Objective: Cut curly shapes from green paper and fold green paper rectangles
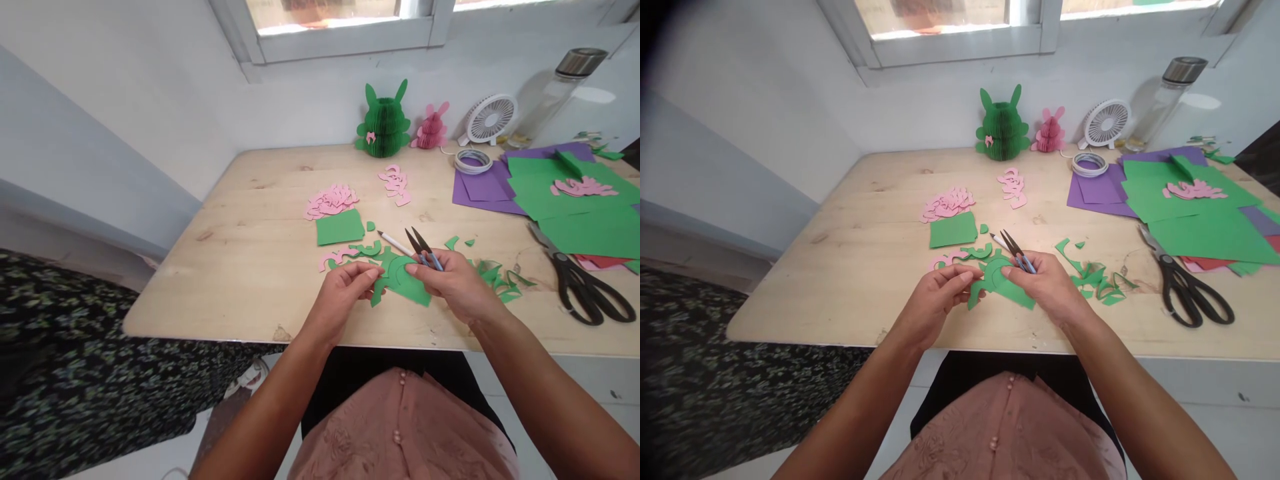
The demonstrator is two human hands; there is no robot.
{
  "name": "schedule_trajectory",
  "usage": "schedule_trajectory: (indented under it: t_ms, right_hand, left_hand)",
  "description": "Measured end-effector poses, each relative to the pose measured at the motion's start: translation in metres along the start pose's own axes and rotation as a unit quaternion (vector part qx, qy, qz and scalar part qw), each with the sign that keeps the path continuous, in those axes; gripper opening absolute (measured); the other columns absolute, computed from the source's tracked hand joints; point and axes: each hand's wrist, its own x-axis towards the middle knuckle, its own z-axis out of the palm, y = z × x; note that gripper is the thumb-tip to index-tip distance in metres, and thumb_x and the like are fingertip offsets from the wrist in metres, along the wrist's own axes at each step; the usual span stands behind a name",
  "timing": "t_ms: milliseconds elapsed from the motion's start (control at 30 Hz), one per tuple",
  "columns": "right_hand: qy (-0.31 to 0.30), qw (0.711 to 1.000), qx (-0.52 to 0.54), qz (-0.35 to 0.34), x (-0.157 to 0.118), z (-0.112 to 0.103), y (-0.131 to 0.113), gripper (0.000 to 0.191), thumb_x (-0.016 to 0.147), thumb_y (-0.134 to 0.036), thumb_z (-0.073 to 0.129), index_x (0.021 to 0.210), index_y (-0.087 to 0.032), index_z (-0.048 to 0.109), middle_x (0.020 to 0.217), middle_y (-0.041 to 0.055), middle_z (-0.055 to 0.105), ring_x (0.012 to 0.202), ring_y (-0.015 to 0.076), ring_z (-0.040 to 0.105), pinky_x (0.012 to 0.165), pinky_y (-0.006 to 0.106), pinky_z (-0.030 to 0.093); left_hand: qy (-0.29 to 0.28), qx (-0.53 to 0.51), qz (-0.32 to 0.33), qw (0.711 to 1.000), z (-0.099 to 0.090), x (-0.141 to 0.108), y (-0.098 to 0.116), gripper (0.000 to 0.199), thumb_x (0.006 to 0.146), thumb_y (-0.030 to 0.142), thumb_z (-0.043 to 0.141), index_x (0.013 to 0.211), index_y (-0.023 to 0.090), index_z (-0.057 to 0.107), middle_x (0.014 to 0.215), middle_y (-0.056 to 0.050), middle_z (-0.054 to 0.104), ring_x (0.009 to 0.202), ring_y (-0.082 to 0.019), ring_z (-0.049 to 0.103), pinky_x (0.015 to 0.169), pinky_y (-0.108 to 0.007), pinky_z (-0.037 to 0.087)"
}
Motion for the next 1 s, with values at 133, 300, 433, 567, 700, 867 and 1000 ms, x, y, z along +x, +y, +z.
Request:
schedule_trajectory:
  t_ms: [133,300,433,567,700,867,1000]
  right_hand:
    - [-0.001,1.000,-0.004,0.003,0.001,0.000,0.001,0.034,0.060,-0.039,0.079,0.064,-0.018,0.051,0.056,-0.0089,0.031,0.048,0.0058,0.019,0.043,0.024,0.011]
    - [-0.001,1.000,-0.022,0.003,0.003,0.001,0.003,0.033,0.061,-0.040,0.077,0.063,-0.019,0.051,0.056,-0.0089,0.031,0.048,0.0063,0.021,0.044,0.024,0.014]
    - [0.000,1.000,-0.029,0.004,0.004,0.003,0.005,0.033,0.063,-0.041,0.076,0.065,-0.019,0.051,0.056,-0.0084,0.033,0.049,0.0068,0.023,0.045,0.024,0.016]
    - [0.013,0.999,-0.036,-0.020,0.001,0.001,0.009,0.032,0.072,-0.047,0.070,0.071,-0.018,0.055,0.057,-0.0076,0.033,0.050,0.0076,0.024,0.044,0.024,0.017]
    - [0.022,0.998,-0.014,-0.048,-0.011,-0.003,0.017,0.038,0.087,-0.054,0.050,0.081,-0.018,0.059,0.054,-0.0061,0.037,0.048,0.0092,0.027,0.043,0.025,0.017]
    - [0.011,0.999,-0.019,-0.029,-0.033,-0.001,0.032,0.042,0.090,-0.055,0.046,0.086,-0.016,0.062,0.052,-0.0053,0.037,0.048,0.0107,0.030,0.045,0.025,0.022]
    - [-0.007,0.998,-0.061,-0.032,-0.043,0.007,0.038,0.047,0.090,-0.058,0.043,0.084,-0.015,0.062,0.051,-0.0059,0.033,0.047,0.0107,0.028,0.045,0.026,0.021]
  left_hand:
    - [-0.014,-0.007,-0.006,1.000,0.006,0.000,0.006,0.023,0.068,0.036,0.073,0.075,0.015,0.067,0.074,-0.002,0.065,0.063,-0.014,0.063,0.063,-0.026,0.045]
    - [-0.038,0.017,0.000,0.999,0.009,0.001,0.007,0.022,0.067,0.034,0.074,0.072,0.015,0.063,0.060,0.000,0.062,0.053,-0.011,0.057,0.053,-0.024,0.040]
    - [-0.032,0.027,-0.002,0.999,0.010,0.003,0.004,0.020,0.068,0.031,0.072,0.069,0.016,0.060,0.059,0.000,0.062,0.050,-0.010,0.055,0.051,-0.023,0.039]
    - [-0.020,0.016,-0.004,1.000,0.010,0.004,0.000,0.019,0.069,0.030,0.071,0.067,0.016,0.058,0.058,0.000,0.063,0.049,-0.010,0.055,0.049,-0.022,0.039]
    - [0.004,-0.024,-0.010,1.000,0.009,0.006,-0.001,0.019,0.070,0.029,0.071,0.068,0.016,0.058,0.059,0.000,0.063,0.051,-0.010,0.056,0.052,-0.023,0.042]
    - [0.015,-0.088,-0.023,0.996,0.011,0.007,-0.001,0.021,0.067,0.029,0.074,0.069,0.016,0.057,0.060,-0.001,0.065,0.052,-0.011,0.058,0.054,-0.024,0.044]
    - [0.009,-0.119,-0.031,0.992,0.014,0.006,0.000,0.024,0.066,0.030,0.075,0.071,0.016,0.057,0.062,-0.001,0.066,0.054,-0.012,0.061,0.058,-0.026,0.047]
